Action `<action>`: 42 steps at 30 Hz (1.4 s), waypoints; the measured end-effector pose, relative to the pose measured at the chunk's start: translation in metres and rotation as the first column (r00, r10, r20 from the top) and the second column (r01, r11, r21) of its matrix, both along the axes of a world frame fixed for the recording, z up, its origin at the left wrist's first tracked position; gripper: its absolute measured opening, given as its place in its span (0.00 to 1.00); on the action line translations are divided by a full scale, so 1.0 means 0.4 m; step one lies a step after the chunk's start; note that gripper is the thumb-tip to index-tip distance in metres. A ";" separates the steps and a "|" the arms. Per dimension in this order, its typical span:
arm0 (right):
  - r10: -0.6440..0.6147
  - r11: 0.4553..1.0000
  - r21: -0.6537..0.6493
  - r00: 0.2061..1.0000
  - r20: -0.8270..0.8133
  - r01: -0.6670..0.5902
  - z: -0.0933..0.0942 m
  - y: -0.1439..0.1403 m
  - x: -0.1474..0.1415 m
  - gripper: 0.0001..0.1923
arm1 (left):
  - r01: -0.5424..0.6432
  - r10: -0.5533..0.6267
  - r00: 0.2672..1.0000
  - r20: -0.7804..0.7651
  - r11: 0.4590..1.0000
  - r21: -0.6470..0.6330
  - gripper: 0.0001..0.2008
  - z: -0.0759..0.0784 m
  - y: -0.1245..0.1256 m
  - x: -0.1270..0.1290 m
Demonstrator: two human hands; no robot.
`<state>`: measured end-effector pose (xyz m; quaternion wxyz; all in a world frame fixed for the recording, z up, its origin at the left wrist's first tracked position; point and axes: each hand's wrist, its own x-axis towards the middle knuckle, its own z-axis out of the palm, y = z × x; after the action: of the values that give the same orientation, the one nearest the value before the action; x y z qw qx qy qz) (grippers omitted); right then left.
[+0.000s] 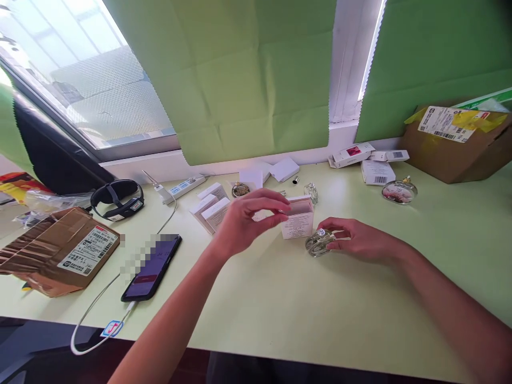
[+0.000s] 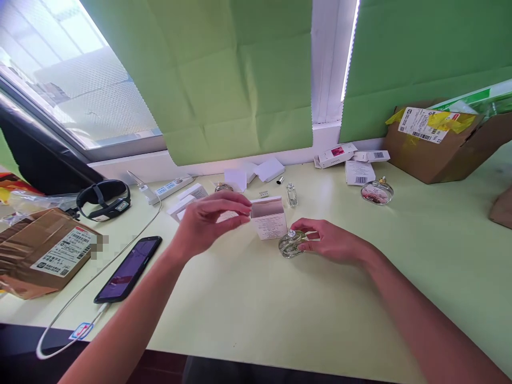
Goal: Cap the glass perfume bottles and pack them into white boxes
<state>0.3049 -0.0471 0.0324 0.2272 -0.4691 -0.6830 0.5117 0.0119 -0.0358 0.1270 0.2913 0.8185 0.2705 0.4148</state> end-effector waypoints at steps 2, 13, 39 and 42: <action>0.028 0.999 0.034 0.999 0.029 -0.029 0.010 -0.003 -0.001 0.22 | 0.031 -0.032 0.999 -0.006 0.995 -0.093 0.08 -0.039 -0.012 0.006; -0.077 0.660 0.746 0.995 -0.058 0.094 0.103 -0.065 -0.017 0.10 | 0.183 -0.107 0.974 0.198 0.889 -0.420 0.10 -0.131 -0.040 0.069; 0.014 0.526 0.849 0.998 0.056 -0.055 0.073 -0.067 -0.062 0.12 | 0.178 -0.085 0.984 0.160 0.597 -0.782 0.19 -0.105 -0.071 0.084; -0.079 0.651 0.749 0.993 -0.090 0.120 0.075 -0.053 -0.041 0.08 | -0.192 0.275 0.959 0.071 0.811 -0.553 0.24 -0.146 -0.078 0.075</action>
<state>0.2885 -0.0685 0.0623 0.4456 -0.3566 -0.8009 0.1812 0.0418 -0.0668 0.0686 0.4761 0.6304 0.4528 0.4134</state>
